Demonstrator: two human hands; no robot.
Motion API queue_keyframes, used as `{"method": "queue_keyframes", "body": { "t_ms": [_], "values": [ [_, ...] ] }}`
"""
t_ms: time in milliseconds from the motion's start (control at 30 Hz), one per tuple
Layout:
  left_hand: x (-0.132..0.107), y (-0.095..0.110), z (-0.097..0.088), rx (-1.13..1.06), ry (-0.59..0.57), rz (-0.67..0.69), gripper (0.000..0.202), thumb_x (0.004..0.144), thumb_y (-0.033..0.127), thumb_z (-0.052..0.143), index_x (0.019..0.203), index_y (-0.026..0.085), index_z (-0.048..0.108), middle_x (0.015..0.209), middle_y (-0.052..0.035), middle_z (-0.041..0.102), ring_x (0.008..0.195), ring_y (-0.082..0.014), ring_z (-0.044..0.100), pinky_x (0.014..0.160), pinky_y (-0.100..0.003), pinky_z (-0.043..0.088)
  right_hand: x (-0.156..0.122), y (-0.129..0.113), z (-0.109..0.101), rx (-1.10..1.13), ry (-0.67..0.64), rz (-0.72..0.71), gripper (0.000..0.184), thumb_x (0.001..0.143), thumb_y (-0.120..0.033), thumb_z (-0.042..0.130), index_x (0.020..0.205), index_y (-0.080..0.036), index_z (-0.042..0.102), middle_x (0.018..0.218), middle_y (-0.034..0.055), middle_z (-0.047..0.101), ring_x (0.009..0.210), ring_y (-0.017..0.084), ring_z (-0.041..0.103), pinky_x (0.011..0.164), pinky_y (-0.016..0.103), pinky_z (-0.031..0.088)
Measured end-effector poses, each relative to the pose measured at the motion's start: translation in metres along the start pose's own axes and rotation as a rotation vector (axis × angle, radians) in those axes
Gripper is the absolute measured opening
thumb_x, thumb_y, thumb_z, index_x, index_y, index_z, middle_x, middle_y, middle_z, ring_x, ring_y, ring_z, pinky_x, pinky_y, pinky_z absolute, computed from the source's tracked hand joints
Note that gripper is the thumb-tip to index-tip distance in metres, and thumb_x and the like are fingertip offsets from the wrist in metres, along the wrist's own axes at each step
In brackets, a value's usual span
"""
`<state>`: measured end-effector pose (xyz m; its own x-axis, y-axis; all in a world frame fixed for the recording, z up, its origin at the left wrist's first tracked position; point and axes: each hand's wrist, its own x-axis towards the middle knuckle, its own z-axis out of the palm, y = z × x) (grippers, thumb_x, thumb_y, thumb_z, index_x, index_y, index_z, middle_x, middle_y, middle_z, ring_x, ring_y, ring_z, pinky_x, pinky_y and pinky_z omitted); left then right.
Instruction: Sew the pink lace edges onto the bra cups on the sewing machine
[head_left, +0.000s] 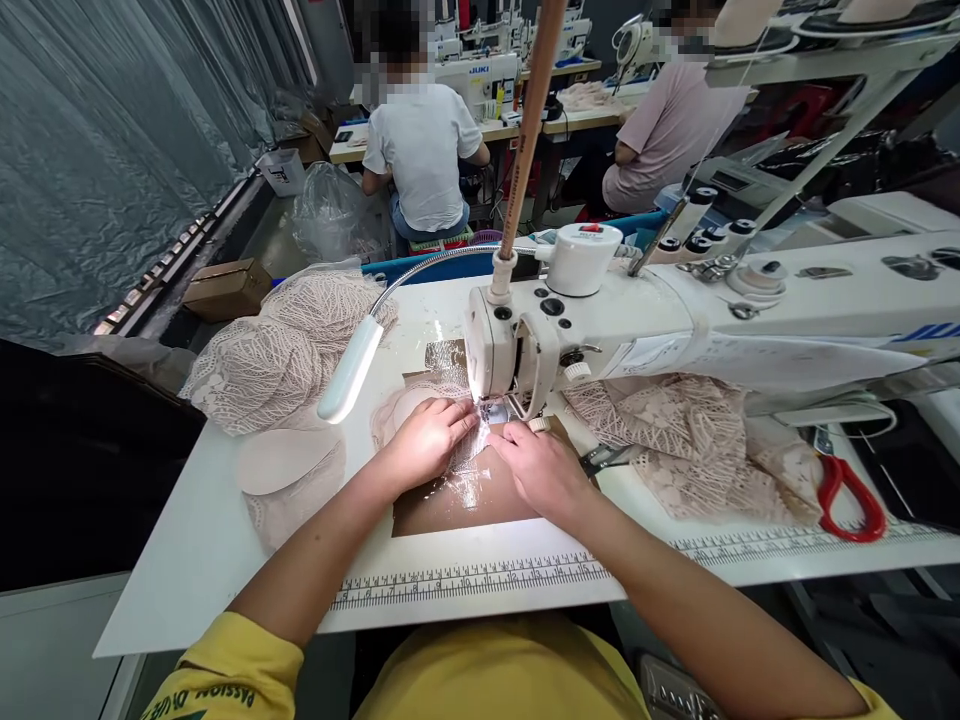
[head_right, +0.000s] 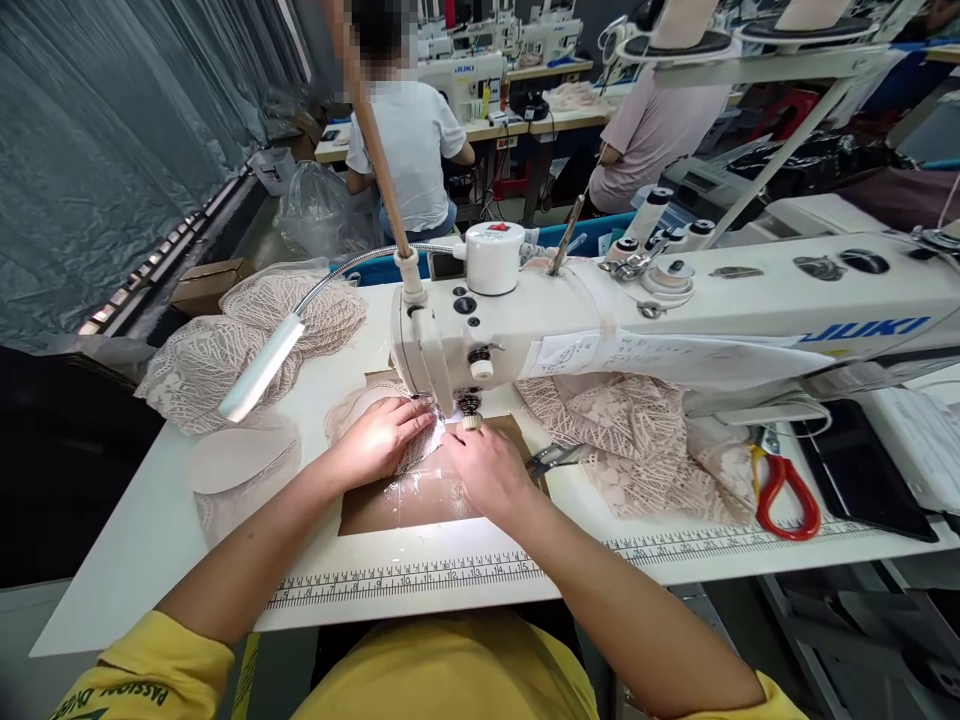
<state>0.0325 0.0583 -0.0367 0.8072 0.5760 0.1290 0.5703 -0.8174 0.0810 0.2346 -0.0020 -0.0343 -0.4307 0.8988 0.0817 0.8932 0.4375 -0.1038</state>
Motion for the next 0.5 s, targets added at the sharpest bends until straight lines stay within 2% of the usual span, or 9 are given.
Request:
{"method": "queue_keyframes", "body": {
  "t_ms": [167, 300, 500],
  "values": [
    [-0.007, 0.012, 0.002, -0.059, 0.016, 0.036, 0.034, 0.093, 0.016, 0.042, 0.122, 0.014, 0.059, 0.128, -0.0108, 0.058, 0.103, -0.0230, 0.053, 0.090, -0.038, 0.045, -0.001, 0.011, 0.005, 0.082, 0.052, -0.020, 0.040, 0.083, -0.004, 0.042, 0.112, -0.019, 0.065, 0.091, 0.0058, 0.062, 0.075, 0.017, 0.051, 0.064, 0.029, 0.033],
    [-0.009, 0.013, 0.005, -0.066, 0.018, 0.030, 0.035, 0.093, 0.016, 0.043, 0.126, 0.015, 0.056, 0.132, -0.0101, 0.056, 0.109, -0.0242, 0.051, 0.093, -0.039, 0.044, -0.002, 0.017, 0.007, 0.105, 0.103, 0.006, 0.042, 0.083, -0.005, 0.042, 0.114, -0.020, 0.064, 0.093, 0.0051, 0.065, 0.076, 0.018, 0.051, 0.068, 0.029, 0.034],
    [-0.008, 0.014, 0.005, -0.054, 0.009, 0.044, 0.037, 0.093, 0.014, 0.042, 0.128, 0.016, 0.054, 0.136, -0.0112, 0.053, 0.113, -0.0250, 0.050, 0.092, -0.042, 0.044, -0.001, 0.015, 0.002, 0.127, 0.053, -0.107, 0.038, 0.082, -0.004, 0.046, 0.111, -0.019, 0.065, 0.092, 0.0040, 0.062, 0.072, 0.015, 0.048, 0.061, 0.028, 0.032]
  ]
}}
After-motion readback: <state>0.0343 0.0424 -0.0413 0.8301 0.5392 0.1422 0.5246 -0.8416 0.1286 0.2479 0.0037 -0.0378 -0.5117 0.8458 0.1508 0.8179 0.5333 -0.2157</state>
